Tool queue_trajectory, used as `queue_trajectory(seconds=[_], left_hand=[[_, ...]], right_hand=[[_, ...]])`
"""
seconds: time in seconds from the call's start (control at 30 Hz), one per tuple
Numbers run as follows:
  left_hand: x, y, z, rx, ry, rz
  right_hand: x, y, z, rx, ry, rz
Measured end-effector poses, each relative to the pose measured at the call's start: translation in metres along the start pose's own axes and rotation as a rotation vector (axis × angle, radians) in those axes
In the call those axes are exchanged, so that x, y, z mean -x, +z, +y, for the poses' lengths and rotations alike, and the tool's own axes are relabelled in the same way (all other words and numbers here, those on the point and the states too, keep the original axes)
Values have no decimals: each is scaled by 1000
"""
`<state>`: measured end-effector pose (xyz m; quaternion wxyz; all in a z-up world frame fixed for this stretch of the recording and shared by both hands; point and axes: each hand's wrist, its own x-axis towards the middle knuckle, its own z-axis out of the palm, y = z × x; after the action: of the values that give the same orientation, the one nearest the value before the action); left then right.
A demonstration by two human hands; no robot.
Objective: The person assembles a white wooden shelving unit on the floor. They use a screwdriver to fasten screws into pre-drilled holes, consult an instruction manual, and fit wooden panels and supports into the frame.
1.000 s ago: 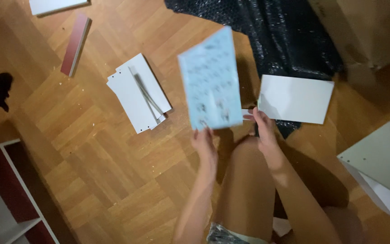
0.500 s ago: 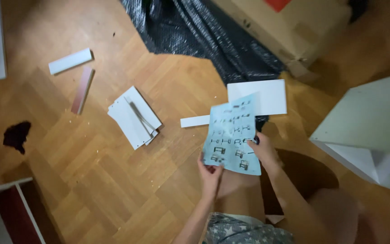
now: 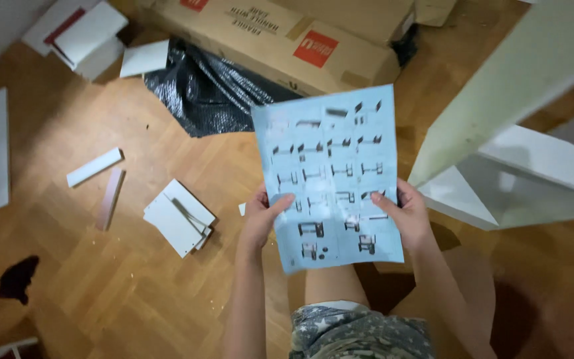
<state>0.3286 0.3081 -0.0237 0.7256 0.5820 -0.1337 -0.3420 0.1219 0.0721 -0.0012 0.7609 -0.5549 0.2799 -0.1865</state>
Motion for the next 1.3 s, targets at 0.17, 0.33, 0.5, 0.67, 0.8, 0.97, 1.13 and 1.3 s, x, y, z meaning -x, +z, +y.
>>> queue_trajectory(seconds=[0.17, 0.33, 0.5, 0.67, 0.8, 0.97, 1.13, 1.3], left_hand=[[24, 47, 46, -87, 54, 36], [43, 55, 58, -24, 144, -6], [55, 60, 68, -145, 150, 47], [58, 65, 63, -14, 162, -8], [58, 65, 57, -21, 173, 14], [62, 65, 61, -51, 161, 23], [60, 63, 59, 8, 172, -13], [59, 62, 59, -108, 152, 63]], right_hand=[[27, -3, -39, -71, -108, 72], [44, -15, -50, -65, -193, 40], [57, -11, -57, -33, -139, 82], [59, -18, -54, -157, -257, -22], [57, -24, -45, -156, -256, 1], [56, -22, -41, -132, -264, -1], [55, -20, -37, -144, -283, 6], [54, -22, -33, -80, -247, 60]])
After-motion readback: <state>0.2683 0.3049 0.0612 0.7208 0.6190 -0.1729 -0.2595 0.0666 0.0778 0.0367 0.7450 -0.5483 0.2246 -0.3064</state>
